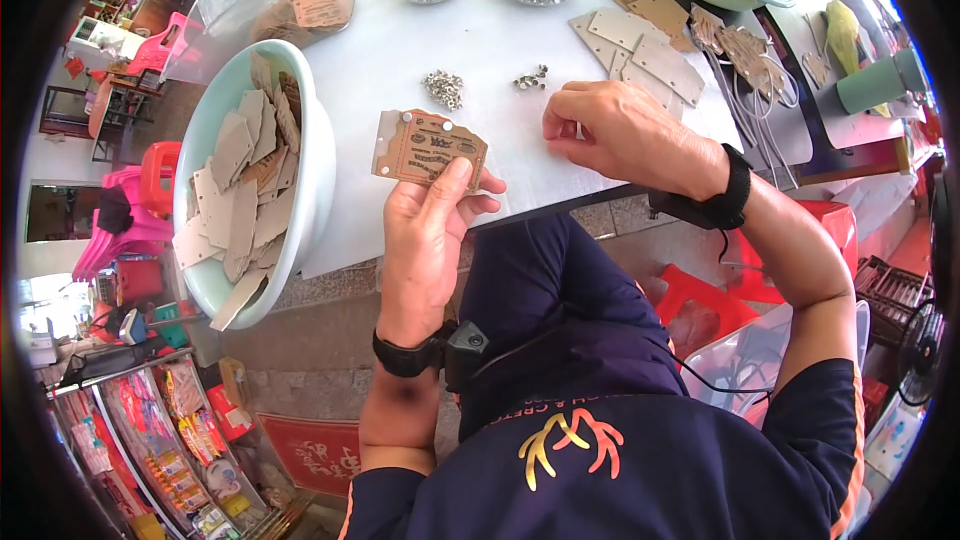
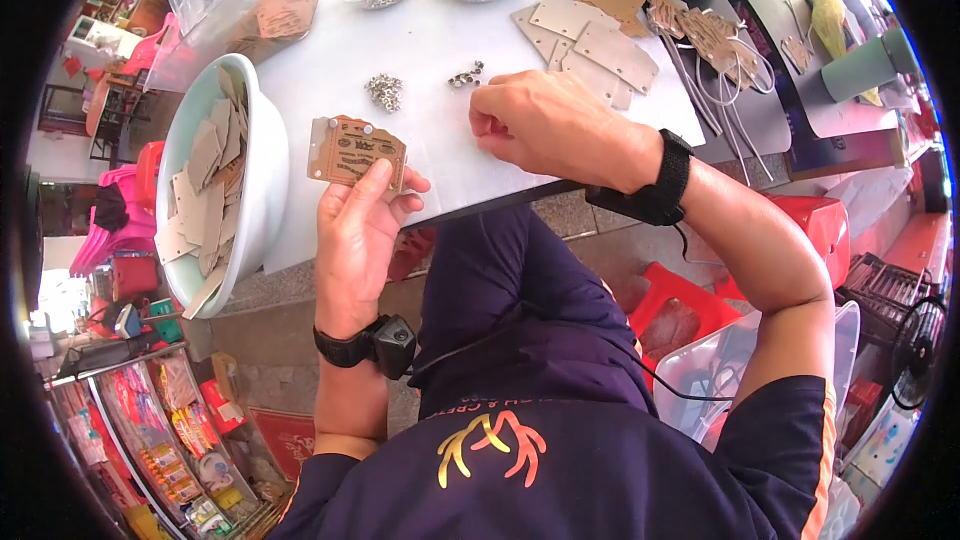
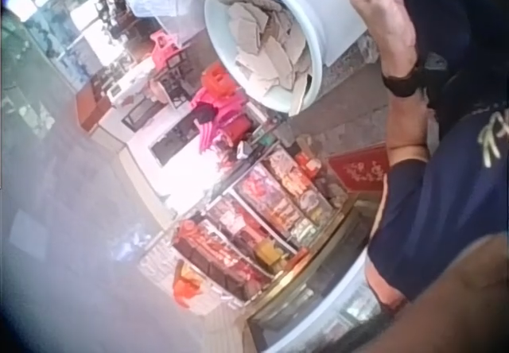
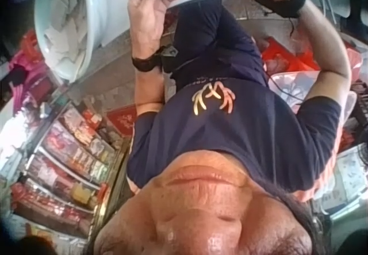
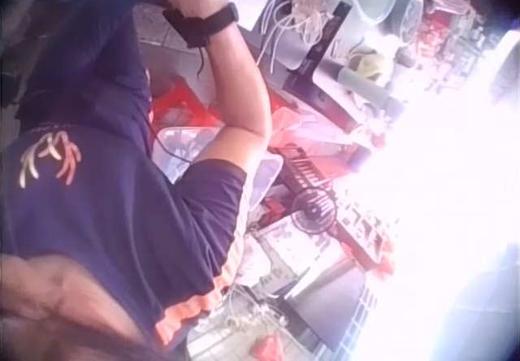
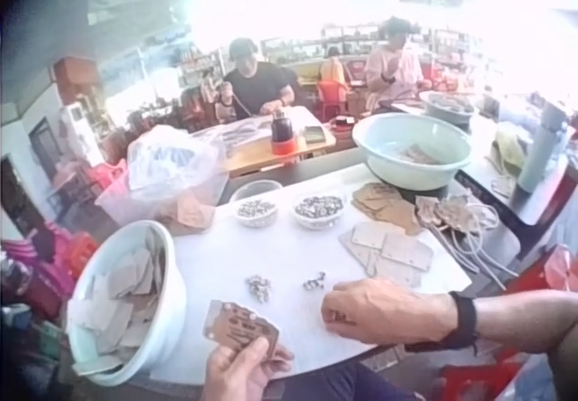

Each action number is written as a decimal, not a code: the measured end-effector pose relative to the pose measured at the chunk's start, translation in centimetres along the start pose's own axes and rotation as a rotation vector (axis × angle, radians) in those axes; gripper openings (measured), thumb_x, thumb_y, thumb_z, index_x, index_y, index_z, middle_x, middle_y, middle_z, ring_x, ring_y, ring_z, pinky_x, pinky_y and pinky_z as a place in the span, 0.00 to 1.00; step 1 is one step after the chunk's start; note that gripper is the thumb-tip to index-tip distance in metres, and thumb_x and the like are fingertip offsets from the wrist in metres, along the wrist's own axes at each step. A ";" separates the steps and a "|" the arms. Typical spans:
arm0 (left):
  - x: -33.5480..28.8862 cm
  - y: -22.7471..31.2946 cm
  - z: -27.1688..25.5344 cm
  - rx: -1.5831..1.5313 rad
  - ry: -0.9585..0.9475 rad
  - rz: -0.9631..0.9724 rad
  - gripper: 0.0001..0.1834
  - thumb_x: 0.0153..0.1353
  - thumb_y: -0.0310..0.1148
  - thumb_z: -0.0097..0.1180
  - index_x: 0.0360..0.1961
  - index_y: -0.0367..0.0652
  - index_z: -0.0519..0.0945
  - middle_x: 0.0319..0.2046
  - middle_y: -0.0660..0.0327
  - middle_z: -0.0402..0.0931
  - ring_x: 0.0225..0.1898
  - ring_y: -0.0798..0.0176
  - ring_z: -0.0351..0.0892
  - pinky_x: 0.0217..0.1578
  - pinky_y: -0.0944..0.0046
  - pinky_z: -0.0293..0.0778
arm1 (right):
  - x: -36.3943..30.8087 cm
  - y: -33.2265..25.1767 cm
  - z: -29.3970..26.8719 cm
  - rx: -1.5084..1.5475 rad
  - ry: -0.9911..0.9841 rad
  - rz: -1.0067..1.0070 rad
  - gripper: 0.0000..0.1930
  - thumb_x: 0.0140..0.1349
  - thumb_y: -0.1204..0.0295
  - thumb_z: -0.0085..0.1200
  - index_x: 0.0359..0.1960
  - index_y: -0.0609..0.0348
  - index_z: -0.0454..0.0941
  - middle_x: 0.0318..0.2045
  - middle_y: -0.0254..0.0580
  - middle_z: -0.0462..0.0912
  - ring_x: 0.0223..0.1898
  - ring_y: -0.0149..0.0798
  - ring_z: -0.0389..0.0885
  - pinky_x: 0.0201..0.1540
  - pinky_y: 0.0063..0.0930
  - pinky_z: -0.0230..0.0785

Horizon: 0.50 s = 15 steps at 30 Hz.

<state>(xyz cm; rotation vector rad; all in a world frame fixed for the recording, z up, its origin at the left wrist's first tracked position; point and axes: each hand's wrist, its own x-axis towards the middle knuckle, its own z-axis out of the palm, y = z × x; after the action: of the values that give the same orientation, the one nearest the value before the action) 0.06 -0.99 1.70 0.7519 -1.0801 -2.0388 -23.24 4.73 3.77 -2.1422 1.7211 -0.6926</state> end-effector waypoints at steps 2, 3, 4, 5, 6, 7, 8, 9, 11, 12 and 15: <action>0.0 0.0 0.0 0.007 -0.002 -0.002 0.10 0.68 0.32 0.54 0.44 0.37 0.78 0.36 0.60 0.79 0.38 0.63 0.81 0.37 0.65 0.76 | 0.0 -0.2 -0.1 -0.048 0.001 -0.012 0.06 0.58 0.72 0.57 0.32 0.61 0.79 0.30 0.46 0.80 0.32 0.52 0.80 0.35 0.42 0.72; 0.0 0.0 0.0 0.011 -0.005 -0.003 0.10 0.68 0.32 0.54 0.44 0.37 0.78 0.36 0.60 0.79 0.38 0.63 0.81 0.37 0.65 0.76 | 0.0 -0.4 -0.1 -0.098 0.000 -0.025 0.06 0.57 0.72 0.58 0.32 0.61 0.78 0.31 0.46 0.80 0.32 0.51 0.80 0.34 0.41 0.71; 0.0 0.0 0.0 0.013 -0.003 -0.003 0.10 0.68 0.32 0.54 0.44 0.37 0.78 0.36 0.60 0.79 0.38 0.63 0.81 0.37 0.65 0.76 | -0.1 -0.5 -0.1 -0.096 0.001 -0.025 0.06 0.57 0.72 0.58 0.32 0.61 0.78 0.31 0.46 0.80 0.32 0.51 0.80 0.34 0.41 0.71; 0.0 -0.1 0.1 0.022 0.000 -0.002 0.10 0.68 0.32 0.55 0.44 0.37 0.78 0.37 0.60 0.79 0.38 0.63 0.81 0.37 0.65 0.76 | -0.1 -0.7 -0.1 -0.172 -0.017 -0.044 0.06 0.56 0.72 0.58 0.32 0.60 0.78 0.31 0.45 0.80 0.32 0.51 0.80 0.35 0.41 0.72; 0.0 -0.1 0.2 0.030 0.003 -0.001 0.10 0.68 0.32 0.55 0.45 0.37 0.77 0.37 0.60 0.79 0.38 0.63 0.81 0.37 0.66 0.76 | -0.1 -0.8 -0.1 -0.248 -0.034 -0.062 0.05 0.56 0.73 0.58 0.33 0.60 0.78 0.31 0.45 0.80 0.32 0.51 0.81 0.35 0.41 0.72; 0.0 -0.1 0.4 0.033 0.004 -0.002 0.10 0.68 0.32 0.55 0.45 0.37 0.77 0.37 0.60 0.79 0.38 0.63 0.81 0.37 0.66 0.76 | -0.1 -0.9 0.0 -0.246 -0.032 -0.062 0.05 0.56 0.73 0.58 0.33 0.60 0.78 0.31 0.45 0.80 0.32 0.51 0.81 0.35 0.41 0.72; 0.0 -0.2 0.5 0.046 0.016 0.009 0.10 0.68 0.32 0.55 0.45 0.37 0.77 0.38 0.60 0.79 0.38 0.63 0.81 0.37 0.66 0.76 | 0.0 -0.9 0.0 -0.240 -0.039 -0.051 0.05 0.56 0.73 0.57 0.33 0.60 0.78 0.30 0.45 0.80 0.32 0.51 0.81 0.35 0.42 0.72; 0.0 -0.2 0.6 0.059 0.027 0.020 0.10 0.68 0.31 0.55 0.46 0.37 0.77 0.38 0.60 0.79 0.38 0.63 0.81 0.37 0.65 0.76 | 0.0 -0.9 0.1 -0.234 -0.047 -0.040 0.05 0.55 0.74 0.57 0.33 0.60 0.78 0.30 0.45 0.81 0.33 0.51 0.81 0.35 0.42 0.72; -0.1 -0.4 0.7 0.078 0.036 0.033 0.10 0.68 0.31 0.55 0.45 0.36 0.78 0.38 0.60 0.79 0.38 0.63 0.80 0.37 0.66 0.76 | 0.0 -0.9 0.0 -0.195 -0.032 -0.040 0.05 0.56 0.73 0.57 0.31 0.61 0.78 0.29 0.46 0.80 0.32 0.52 0.81 0.34 0.42 0.72; -0.1 -0.5 0.8 0.095 0.042 0.047 0.10 0.68 0.31 0.54 0.45 0.36 0.78 0.38 0.59 0.80 0.39 0.63 0.80 0.37 0.66 0.75 | 0.0 -0.9 0.0 -0.158 -0.018 -0.039 0.05 0.56 0.73 0.56 0.28 0.63 0.77 0.28 0.48 0.80 0.31 0.53 0.81 0.34 0.43 0.73; -0.1 -0.8 1.4 0.109 0.067 0.120 0.10 0.68 0.31 0.54 0.46 0.37 0.78 0.39 0.60 0.80 0.39 0.64 0.80 0.38 0.66 0.75 | -0.3 -1.6 0.9 0.125 0.176 -0.013 0.05 0.58 0.73 0.59 0.34 0.60 0.78 0.28 0.39 0.80 0.26 0.38 0.79 0.29 0.32 0.70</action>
<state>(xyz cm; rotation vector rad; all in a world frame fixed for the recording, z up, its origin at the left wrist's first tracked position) -1.17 0.04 1.66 0.7852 -1.1775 -1.8534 -21.46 5.31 3.77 -2.0626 1.6999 -0.9918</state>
